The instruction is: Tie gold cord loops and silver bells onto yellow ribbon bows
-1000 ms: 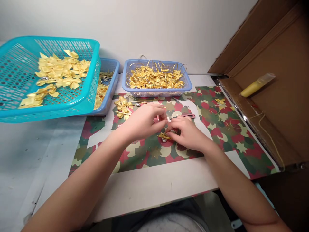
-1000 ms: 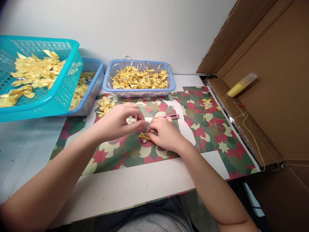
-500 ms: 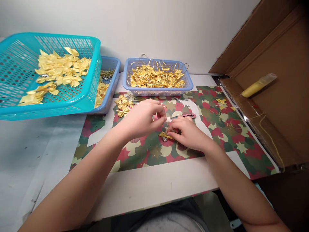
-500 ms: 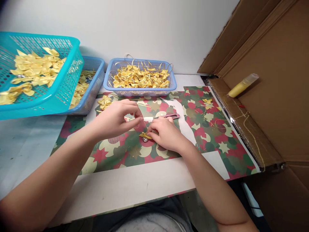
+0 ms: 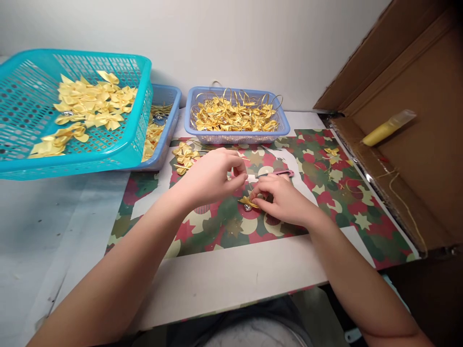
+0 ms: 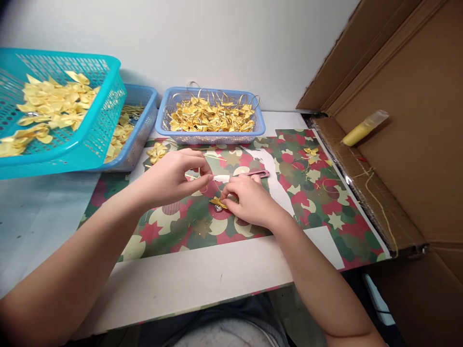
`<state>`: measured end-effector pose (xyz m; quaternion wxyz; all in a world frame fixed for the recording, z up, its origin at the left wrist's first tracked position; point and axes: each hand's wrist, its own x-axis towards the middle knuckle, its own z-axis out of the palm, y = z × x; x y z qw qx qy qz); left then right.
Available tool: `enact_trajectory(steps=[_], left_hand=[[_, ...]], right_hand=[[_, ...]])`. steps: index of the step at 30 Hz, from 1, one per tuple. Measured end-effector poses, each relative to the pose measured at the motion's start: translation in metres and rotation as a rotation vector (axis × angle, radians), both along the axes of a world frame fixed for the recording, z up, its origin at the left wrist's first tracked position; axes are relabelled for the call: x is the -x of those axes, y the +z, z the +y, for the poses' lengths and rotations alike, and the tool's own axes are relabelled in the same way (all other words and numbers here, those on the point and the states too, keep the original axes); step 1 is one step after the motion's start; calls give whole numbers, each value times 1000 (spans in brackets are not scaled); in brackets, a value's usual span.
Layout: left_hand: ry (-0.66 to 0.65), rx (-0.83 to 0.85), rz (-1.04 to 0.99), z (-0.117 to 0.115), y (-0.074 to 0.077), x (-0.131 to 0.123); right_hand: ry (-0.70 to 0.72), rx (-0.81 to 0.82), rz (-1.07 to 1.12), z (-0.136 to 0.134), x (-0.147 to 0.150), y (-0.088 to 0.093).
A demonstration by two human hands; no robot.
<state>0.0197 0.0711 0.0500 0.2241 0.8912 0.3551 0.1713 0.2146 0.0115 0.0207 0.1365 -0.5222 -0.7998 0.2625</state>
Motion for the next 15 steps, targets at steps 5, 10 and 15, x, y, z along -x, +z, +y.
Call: enact_trajectory(steps=[5, 10, 15], left_hand=[[-34, 186, -126, 1, 0, 1], [-165, 587, -328, 3, -7, 2], [-163, 797, -393, 4, -11, 4]], right_hand=[[6, -23, 9, 1, -2, -1], [18, -30, 54, 2, -1, -2], [17, -33, 71, 3, 0, -3]])
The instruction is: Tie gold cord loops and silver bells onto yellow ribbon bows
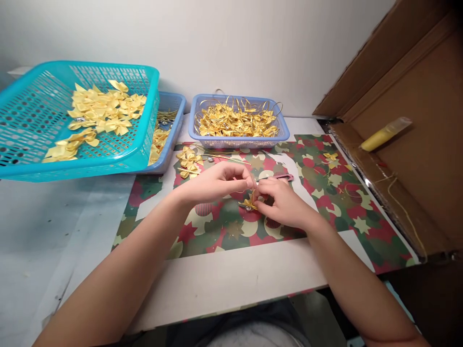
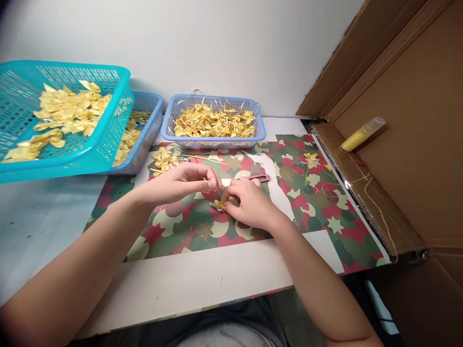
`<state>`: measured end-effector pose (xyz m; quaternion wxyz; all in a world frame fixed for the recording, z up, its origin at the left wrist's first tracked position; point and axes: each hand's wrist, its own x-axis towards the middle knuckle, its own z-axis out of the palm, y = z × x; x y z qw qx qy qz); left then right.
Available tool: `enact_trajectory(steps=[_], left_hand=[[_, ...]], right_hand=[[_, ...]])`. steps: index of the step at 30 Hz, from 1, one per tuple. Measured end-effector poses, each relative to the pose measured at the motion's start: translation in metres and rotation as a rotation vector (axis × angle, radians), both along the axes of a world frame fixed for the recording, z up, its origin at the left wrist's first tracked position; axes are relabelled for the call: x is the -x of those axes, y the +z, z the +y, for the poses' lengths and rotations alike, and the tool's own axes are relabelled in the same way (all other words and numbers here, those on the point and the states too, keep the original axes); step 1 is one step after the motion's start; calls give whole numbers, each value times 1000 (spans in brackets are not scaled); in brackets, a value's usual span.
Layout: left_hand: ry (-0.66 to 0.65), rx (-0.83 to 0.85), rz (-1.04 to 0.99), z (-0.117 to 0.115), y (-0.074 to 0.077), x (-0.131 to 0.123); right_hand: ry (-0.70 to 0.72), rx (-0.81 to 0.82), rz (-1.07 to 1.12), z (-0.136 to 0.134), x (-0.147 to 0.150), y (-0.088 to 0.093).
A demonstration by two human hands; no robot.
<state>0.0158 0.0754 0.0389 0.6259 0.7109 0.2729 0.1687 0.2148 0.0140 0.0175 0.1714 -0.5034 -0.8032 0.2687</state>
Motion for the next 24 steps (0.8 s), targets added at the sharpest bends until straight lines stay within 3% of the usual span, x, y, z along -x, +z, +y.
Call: enact_trajectory(steps=[5, 16, 19, 24], left_hand=[[2, 179, -141, 0, -7, 3], [215, 467, -453, -5, -43, 5], [264, 497, -503, -10, -47, 8], [350, 444, -404, -18, -52, 12]], right_hand=[[-4, -3, 58, 1, 1, 0], [-61, 58, 100, -1, 4, -2], [-70, 40, 57, -2, 7, -3], [-80, 6, -14, -2, 8, -3]])
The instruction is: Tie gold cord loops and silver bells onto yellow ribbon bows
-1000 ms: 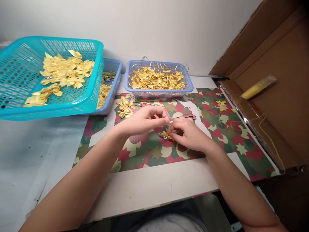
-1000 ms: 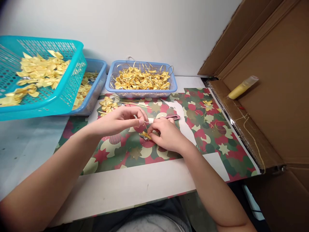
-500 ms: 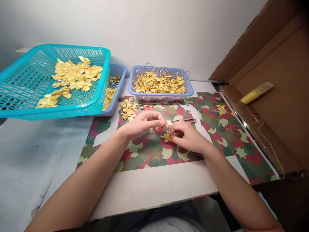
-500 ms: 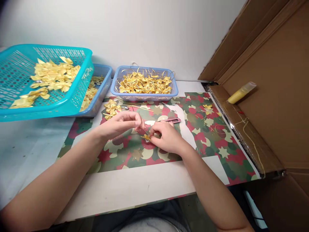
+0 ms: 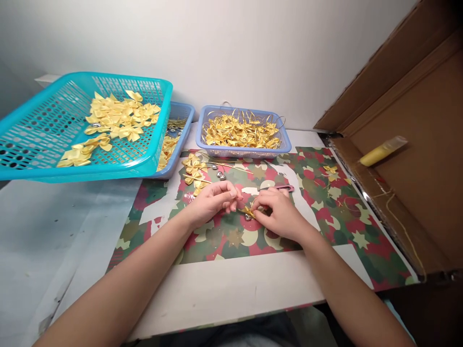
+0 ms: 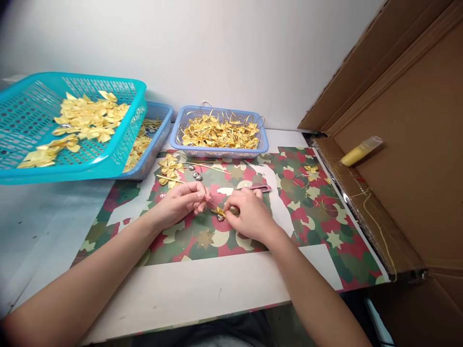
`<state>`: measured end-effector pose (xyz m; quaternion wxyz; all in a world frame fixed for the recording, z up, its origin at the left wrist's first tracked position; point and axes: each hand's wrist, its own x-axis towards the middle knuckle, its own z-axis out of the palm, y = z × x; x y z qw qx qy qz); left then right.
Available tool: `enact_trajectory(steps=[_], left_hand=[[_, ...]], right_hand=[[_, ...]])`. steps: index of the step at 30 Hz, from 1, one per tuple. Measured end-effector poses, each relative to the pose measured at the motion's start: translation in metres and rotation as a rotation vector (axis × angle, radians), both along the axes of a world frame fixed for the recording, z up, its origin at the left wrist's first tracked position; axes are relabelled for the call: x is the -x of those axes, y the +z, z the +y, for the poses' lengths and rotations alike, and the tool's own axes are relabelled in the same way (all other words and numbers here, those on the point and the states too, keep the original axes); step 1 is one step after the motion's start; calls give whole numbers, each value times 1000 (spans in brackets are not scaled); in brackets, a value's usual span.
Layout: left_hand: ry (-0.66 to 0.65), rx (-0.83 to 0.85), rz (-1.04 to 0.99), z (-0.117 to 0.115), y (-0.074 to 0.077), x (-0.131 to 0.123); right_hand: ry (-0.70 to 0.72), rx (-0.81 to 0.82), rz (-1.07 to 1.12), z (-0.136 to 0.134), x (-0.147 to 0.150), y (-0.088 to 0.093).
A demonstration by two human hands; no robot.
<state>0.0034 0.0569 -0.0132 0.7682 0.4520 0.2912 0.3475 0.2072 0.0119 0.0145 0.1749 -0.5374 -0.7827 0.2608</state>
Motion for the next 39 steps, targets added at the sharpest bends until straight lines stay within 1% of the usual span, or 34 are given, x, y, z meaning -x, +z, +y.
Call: enact_trajectory(steps=[2, 4, 5, 6, 7, 9, 12, 14, 15, 17, 20, 21, 23, 25, 27, 31, 39], left_hand=[[17, -21, 47, -1, -1, 1], [17, -31, 86, -1, -2, 1], [13, -32, 100, -1, -2, 1], [9, -30, 106, -1, -2, 1], [8, -27, 106, 0, -2, 1], [9, -25, 96, 1, -2, 1], [10, -25, 87, 2, -3, 0], [9, -24, 84, 2, -4, 0], [9, -21, 84, 2, -4, -1], [13, -13, 88, 2, -5, -1], [16, -1, 99, 2, -4, -2], [18, 1, 100, 2, -4, -2], [26, 4, 100, 2, -3, -2], [37, 15, 96, 2, -2, -2], [43, 27, 88, 3, -1, -2], [45, 31, 79, 3, -2, -3], [34, 40, 84, 3, -2, -3]], right_hand=[[-33, 7, 99, 4, -9, 2], [-151, -19, 185, 10, -23, 4], [-228, -72, 167, 14, -32, 4], [-264, -119, 84, 17, -41, 4], [-257, -151, -33, 20, -51, 3], [-184, -138, -219, 27, -66, 0], [-74, -87, -310, 35, -81, -7], [-47, -79, -317, 38, -85, -11], [-51, -76, -315, 39, -86, -11], [-102, -47, -280, 38, -86, -8], [-201, 53, -161, 27, -82, 5], [-183, 89, -124, 22, -79, 11], [-84, 148, -110, 13, -71, 23], [14, 195, -172, 6, -62, 31], [57, 190, -239, 3, -54, 34], [73, 151, -310, 5, -47, 32], [84, 179, -371, 7, -46, 36]])
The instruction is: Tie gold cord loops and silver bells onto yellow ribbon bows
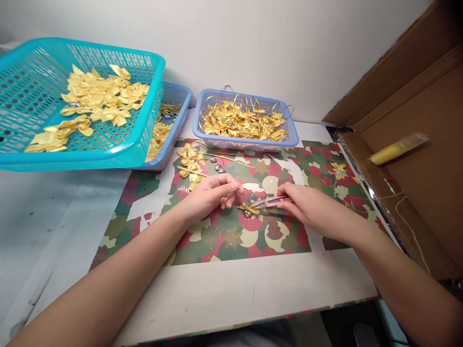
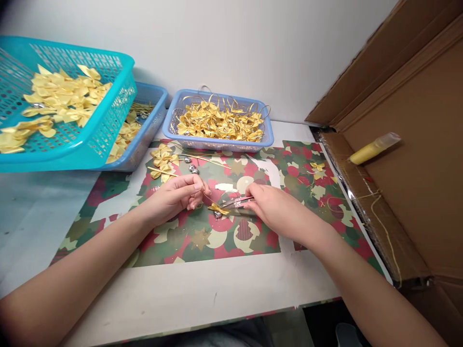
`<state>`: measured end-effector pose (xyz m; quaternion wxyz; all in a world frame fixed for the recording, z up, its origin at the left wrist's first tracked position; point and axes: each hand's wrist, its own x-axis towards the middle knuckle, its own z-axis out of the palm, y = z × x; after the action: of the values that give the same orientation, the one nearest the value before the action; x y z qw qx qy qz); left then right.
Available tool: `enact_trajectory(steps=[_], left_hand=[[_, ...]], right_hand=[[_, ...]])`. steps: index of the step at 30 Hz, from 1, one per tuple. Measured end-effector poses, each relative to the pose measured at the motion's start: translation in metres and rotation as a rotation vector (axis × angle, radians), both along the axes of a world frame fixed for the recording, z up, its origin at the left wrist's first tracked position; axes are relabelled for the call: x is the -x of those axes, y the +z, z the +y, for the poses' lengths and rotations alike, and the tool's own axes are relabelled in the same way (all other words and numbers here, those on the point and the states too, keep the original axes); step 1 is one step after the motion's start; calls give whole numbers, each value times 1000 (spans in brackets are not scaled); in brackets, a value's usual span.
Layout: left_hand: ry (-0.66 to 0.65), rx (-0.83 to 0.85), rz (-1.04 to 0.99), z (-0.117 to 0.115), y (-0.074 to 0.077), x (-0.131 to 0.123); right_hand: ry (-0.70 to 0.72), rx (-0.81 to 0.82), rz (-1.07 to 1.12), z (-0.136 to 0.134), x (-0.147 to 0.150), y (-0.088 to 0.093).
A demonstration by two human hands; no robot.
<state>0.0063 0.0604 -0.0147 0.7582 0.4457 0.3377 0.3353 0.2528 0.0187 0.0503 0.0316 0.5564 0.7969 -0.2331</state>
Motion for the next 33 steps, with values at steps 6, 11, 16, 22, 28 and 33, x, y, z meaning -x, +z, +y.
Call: enact_trajectory(steps=[6, 11, 16, 22, 28, 33], left_hand=[[1, -13, 1, 0, -2, -1], [2, -15, 3, 0, -2, -1], [-7, -31, 15, 0, -2, 0], [-14, -41, 29, 0, -3, 0], [-26, -52, 42, 0, -3, 1], [-20, -50, 41, 0, -2, 0]], right_hand=[[41, -38, -32, 4, 3, 3], [67, -69, -50, 7, 5, 6], [93, -73, -81, 10, 7, 8], [114, -63, -123, 12, 8, 9], [131, -86, -148, 14, 9, 10], [142, -90, -155, 14, 10, 12]])
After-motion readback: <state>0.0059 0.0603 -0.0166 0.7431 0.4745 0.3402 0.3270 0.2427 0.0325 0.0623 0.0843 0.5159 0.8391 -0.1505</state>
